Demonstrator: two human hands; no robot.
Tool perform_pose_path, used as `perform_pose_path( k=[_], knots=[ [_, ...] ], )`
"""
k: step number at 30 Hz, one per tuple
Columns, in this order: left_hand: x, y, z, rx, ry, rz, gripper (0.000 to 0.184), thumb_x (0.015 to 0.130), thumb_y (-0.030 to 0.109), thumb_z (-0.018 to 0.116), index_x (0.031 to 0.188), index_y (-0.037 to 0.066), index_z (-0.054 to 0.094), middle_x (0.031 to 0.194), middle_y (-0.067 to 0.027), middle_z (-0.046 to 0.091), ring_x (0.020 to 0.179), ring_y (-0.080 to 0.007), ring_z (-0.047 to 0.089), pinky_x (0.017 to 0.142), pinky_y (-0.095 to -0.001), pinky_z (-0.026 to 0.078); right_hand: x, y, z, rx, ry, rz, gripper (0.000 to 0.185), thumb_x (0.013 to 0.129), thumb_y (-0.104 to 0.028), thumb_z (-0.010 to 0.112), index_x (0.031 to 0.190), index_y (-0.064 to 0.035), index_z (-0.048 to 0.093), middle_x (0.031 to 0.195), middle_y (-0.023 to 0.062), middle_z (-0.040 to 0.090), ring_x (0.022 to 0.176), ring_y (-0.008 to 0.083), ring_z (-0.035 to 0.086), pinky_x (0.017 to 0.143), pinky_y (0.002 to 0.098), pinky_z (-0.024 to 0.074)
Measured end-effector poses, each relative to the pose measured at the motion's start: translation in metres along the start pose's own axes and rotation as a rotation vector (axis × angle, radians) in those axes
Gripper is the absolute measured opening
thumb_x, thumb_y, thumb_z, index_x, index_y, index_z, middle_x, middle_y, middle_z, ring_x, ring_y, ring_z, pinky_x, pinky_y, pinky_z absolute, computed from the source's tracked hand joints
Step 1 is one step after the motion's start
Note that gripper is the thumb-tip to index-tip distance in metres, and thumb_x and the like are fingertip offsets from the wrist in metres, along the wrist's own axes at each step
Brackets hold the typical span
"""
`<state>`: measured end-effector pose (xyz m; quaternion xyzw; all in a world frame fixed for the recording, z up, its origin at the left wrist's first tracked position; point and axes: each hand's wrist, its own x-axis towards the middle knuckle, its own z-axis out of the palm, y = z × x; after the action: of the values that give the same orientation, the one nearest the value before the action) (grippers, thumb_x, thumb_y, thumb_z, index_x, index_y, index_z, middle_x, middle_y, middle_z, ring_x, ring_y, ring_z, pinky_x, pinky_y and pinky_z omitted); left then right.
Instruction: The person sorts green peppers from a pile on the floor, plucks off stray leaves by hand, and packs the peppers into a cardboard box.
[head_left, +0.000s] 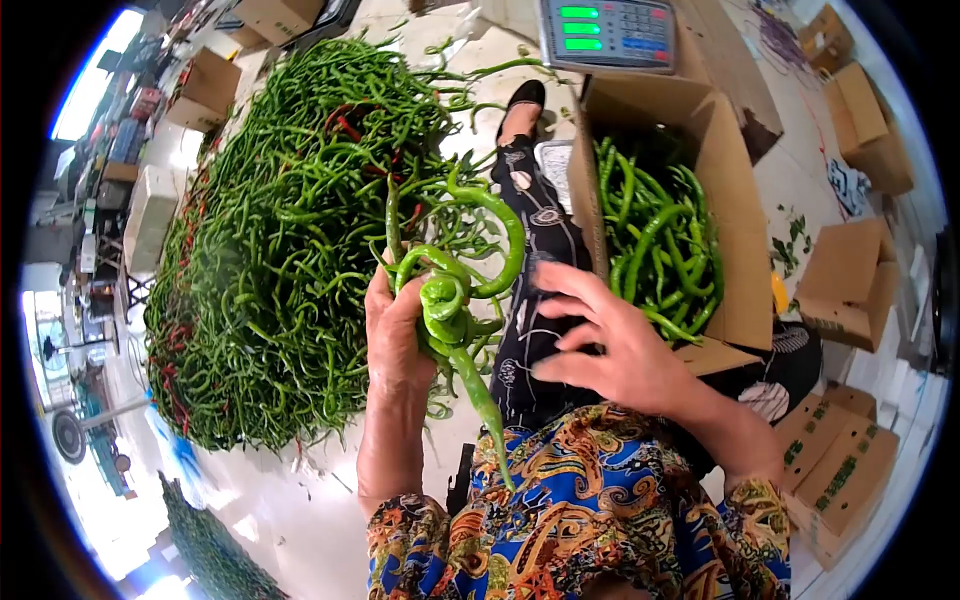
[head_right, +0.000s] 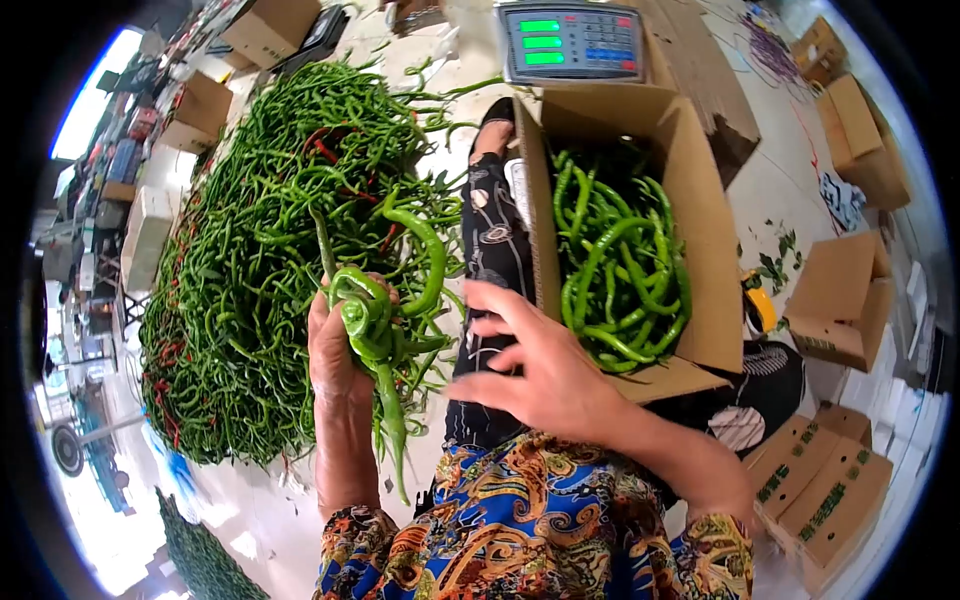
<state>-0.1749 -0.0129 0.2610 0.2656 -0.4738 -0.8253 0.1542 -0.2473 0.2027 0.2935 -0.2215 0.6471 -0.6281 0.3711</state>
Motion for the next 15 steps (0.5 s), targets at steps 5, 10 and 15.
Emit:
perform_pose_path(
  k=[5,10,15],
  knots=[
    [-0.002,0.001,0.052,-0.034,-0.131,-0.069,0.029,0.083,0.0,0.063,0.111,0.001,0.055,0.094,-0.0067,0.064,0.077,-0.0142,0.065,0.07,-0.0266,0.055,0.036,-0.003,-0.009,0.564,0.047,0.03,0.027,0.092,-0.028,0.066,0.108,-0.0076,0.058,0.1,0.0013,0.065,0.086,0.0063,0.059,0.075,0.0222,0.0478],
    [0.014,0.005,0.076,-0.118,-0.303,-0.012,0.024,0.092,0.009,0.057,0.113,-0.001,0.055,0.107,-0.0188,0.066,0.087,-0.0257,0.069,0.069,-0.0346,0.061,0.02,-0.033,-0.067,0.324,0.289,-0.174,0.018,0.097,-0.027,0.059,0.103,-0.0101,0.061,0.093,-0.0017,0.066,0.083,0.0046,0.059,0.067,0.02,0.0462],
    [0.016,0.001,0.12,-0.028,-0.335,-0.098,0.026,0.092,0.006,0.054,0.118,0.0,0.056,0.103,-0.011,0.066,0.087,-0.0182,0.067,0.075,-0.0296,0.057,-0.003,-0.046,-0.075,0.103,0.076,-0.13,0.028,0.09,-0.019,0.07,0.109,-0.0007,0.059,0.095,0.0029,0.063,0.092,0.0101,0.059,0.083,0.0266,0.0483]
  ],
)
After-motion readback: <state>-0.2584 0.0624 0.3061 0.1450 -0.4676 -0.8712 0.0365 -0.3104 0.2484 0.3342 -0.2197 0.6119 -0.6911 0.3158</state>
